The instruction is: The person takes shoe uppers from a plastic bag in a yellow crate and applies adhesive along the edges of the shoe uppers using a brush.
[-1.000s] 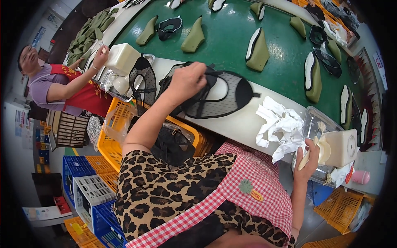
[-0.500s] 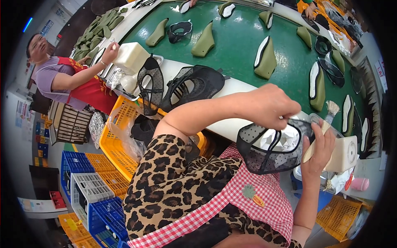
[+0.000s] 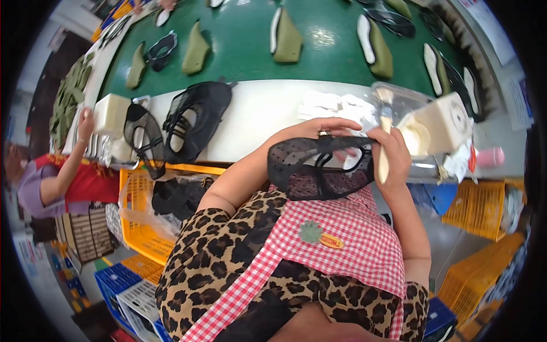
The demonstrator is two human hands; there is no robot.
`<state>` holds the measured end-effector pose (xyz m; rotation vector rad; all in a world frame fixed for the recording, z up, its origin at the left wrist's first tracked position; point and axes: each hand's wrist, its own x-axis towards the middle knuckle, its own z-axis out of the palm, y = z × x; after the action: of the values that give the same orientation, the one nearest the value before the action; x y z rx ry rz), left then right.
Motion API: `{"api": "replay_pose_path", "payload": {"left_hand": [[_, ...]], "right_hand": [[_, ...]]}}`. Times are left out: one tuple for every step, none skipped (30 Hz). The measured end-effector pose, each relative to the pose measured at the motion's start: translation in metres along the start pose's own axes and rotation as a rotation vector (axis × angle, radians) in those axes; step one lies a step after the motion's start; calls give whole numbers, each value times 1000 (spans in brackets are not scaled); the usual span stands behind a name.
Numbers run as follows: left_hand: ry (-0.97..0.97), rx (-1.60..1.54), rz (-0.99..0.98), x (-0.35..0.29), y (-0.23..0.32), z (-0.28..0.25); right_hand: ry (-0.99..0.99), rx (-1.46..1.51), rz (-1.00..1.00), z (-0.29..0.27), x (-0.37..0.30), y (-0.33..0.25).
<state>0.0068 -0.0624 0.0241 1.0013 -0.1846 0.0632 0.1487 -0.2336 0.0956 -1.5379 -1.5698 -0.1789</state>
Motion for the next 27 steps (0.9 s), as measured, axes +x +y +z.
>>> {"api": "replay_pose_path", "payload": {"left_hand": [[-111,-196,-1,2,0,5],[-88,-154,-55,5,-7,6],[-73,-96,-76,12,-9,5],[-85,-133,-139,18,-10,1],[-90,-172,-212,27,-11,-5],[-279,-356,-118,42,-14,-8],[-208,-370,-137,47,-11,-1],[-102,-179,-147,49,-9,8],[3,12,-154,50,-6,17],[75,34,-205,50,0,22],[94,-83,-283,50,0,19],[70,-217,-307,52,-3,15],[49,-349,-331,55,-4,11],[21,-301,-296,53,-3,10],[14,-306,-302,50,-6,11],[78,-341,-294,44,-14,12],[143,-373,-289,39,-16,18],[148,-380,-270,31,-14,26],[172,-420,-297,25,-15,32],[190,-421,-326,17,-19,30],[209,-423,-355,10,-23,27],[271,-356,-347,7,-20,35],[265,-361,-355,6,-20,35],[285,-287,-382,5,-20,34],[308,-214,-406,5,-20,35],[338,-197,-390,6,-19,39],[334,-203,-395,6,-20,39]], "right_hand": [[-6,24,18,0,3,1],[3,-9,36,-1,4,2],[12,-39,52,0,5,5],[47,-31,45,3,6,8],[56,-41,64,2,8,13],[46,-8,102,2,10,18],[35,22,129,2,12,22],[41,-13,101,3,11,28],[46,-23,108,2,12,31],[45,-16,125,2,14,33],[43,-9,142,2,14,34],[41,8,135,1,12,36],[44,1,141,3,9,38],[33,29,156,5,5,39],[23,57,172,5,3,39],[41,76,183,6,1,38],[44,70,195,3,-1,41],[65,38,170,-2,-3,47],[83,5,143,-9,-4,51],[75,78,303,-20,-4,51],[74,74,314,-26,-9,64],[40,8,349,-33,-13,80],[3,-62,379,-37,-14,94],[-7,-113,409,-37,-16,104],[-9,-115,417,-34,-16,112],[-79,-216,350,-31,-17,119],[-149,-315,283,-29,-18,125]]}}
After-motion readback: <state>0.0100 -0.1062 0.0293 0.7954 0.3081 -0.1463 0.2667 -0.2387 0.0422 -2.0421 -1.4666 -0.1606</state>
